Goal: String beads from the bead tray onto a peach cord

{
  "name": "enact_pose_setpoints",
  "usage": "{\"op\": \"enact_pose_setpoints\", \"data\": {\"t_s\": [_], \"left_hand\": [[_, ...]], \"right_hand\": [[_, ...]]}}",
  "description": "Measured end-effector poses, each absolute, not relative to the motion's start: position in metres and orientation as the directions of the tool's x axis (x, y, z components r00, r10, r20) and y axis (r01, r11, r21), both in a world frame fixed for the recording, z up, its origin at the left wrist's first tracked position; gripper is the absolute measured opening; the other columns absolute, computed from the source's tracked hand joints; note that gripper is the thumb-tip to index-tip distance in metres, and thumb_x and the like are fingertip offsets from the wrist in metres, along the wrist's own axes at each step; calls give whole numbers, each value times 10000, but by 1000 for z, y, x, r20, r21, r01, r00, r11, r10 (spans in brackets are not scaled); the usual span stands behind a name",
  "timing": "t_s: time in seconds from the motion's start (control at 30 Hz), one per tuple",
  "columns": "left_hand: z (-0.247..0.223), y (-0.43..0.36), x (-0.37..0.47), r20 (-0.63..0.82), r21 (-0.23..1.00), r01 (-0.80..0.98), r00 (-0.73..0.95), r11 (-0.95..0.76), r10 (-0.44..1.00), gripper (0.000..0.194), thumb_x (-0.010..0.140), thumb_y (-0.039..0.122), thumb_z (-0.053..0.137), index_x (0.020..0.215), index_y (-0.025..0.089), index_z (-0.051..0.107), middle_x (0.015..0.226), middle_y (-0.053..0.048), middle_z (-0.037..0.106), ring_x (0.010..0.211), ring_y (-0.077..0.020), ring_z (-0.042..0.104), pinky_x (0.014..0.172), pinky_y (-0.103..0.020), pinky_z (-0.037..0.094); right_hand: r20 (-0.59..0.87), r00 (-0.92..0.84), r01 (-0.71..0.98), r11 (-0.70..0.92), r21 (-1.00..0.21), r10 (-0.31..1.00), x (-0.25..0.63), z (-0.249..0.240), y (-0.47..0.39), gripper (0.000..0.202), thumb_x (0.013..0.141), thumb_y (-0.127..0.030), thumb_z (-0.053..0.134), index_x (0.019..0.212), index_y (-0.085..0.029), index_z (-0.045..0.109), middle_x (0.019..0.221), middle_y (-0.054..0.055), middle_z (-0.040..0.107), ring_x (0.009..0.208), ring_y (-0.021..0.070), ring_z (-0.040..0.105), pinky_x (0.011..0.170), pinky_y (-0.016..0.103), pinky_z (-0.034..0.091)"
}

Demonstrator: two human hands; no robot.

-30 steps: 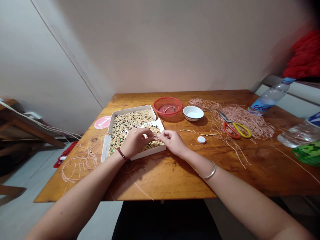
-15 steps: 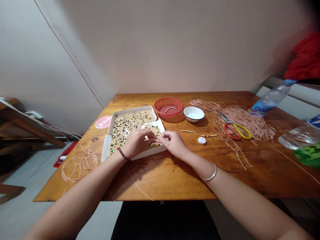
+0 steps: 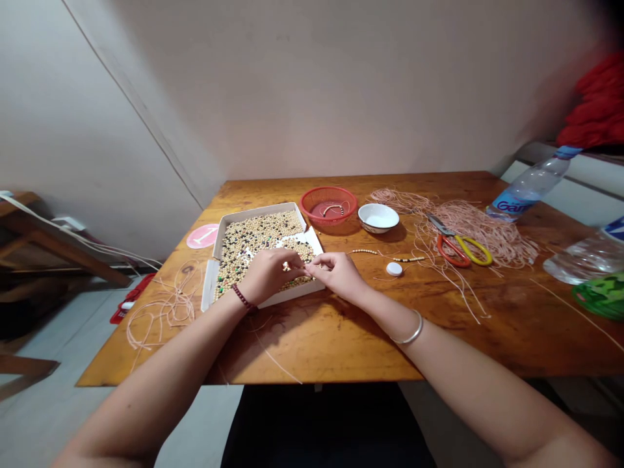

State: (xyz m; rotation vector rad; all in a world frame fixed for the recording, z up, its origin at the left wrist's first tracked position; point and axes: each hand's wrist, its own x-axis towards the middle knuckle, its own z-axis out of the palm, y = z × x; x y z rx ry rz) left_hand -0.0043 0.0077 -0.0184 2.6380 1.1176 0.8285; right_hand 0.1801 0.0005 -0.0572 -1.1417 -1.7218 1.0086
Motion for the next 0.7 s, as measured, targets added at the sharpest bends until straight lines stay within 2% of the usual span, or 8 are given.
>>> {"op": "enact_pose_setpoints", "data": {"t_s": [0.3, 0.7], "left_hand": [[-20, 8, -4, 401, 341, 625, 579, -702, 710, 206, 805, 373, 644, 743, 177, 659, 689, -6, 667, 617, -112, 593, 578, -201, 408], [-22, 9, -5, 414, 321, 636, 572, -702, 708, 196, 810, 377, 641, 765, 187, 661, 711, -3, 669, 633, -112, 590, 589, -203, 409]], "right_hand": [[111, -255, 183, 160, -970, 961, 179, -56, 2, 278, 681, -394, 636, 661, -119, 671, 488, -45, 397, 479, 70, 264, 452, 220, 181], [59, -228, 200, 106, -974, 972, 179, -50, -1, 312, 682, -415, 625, 696, -114, 708, 484, -35, 429, 473, 75, 277, 462, 230, 195]]}}
